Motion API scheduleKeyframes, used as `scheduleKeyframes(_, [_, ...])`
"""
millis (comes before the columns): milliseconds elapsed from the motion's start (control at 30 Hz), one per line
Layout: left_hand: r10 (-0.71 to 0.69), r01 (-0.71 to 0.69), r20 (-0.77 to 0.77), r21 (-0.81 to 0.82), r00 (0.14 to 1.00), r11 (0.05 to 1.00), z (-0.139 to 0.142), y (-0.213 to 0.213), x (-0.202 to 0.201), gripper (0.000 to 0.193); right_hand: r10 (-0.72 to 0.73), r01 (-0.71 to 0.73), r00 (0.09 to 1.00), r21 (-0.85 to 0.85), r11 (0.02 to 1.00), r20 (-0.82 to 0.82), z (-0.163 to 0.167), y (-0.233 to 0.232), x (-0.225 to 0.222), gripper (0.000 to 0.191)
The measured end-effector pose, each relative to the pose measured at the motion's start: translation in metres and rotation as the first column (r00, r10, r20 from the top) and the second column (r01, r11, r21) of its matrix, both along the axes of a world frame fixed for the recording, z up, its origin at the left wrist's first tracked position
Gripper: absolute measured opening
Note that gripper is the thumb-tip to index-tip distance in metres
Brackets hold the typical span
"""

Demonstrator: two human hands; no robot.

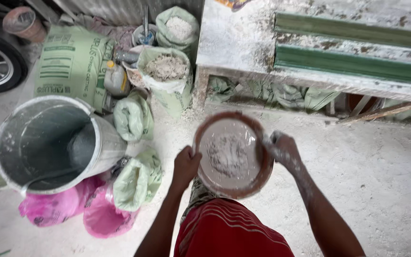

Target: The person scoops white powder from a bag into a bucket, adds water from a tap, and mixes the contents by hand. They also handle a bundle of white fibers, placing it into a larger bucket.

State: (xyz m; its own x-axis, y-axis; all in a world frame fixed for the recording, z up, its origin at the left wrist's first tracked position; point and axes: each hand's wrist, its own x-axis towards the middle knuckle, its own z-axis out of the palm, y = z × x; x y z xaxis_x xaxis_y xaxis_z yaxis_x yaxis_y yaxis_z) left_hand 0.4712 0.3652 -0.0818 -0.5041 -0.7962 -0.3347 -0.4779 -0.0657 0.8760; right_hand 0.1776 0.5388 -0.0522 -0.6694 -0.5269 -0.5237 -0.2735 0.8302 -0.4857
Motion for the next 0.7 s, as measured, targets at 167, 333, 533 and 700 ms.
scheduleKeyframes(167, [-0.033,0.013,-0.149,-0.138,0.988,0.990,0.062,-0.113,-0.093,0.031,0.006,-0.023,0.983,-0.090,0.996,-0.185,0.056,-0.102,-0.086,0.058])
scheduleKeyframes(333, [0.062,-0.052,-0.258,0.045,0.964,0.998,0.094,-0.215,-0.180,0.025,0.070,-0.209,0.896,-0.277,0.938,-0.439,0.074,-0.202,-0.163,0.046])
scheduleKeyframes(533, [-0.008,-0.044,-0.178,-0.288,0.984,0.956,0.086,-0.316,-0.257,0.028,0.040,-0.099,0.961,-0.207,0.973,-0.274,0.065,-0.301,-0.227,0.053])
scheduleKeyframes(700, [0.039,-0.071,-0.095,-0.356,0.995,0.932,0.057,-0.354,-0.291,0.030,0.141,-0.205,0.927,-0.156,0.966,-0.348,0.028,-0.341,-0.259,0.057])
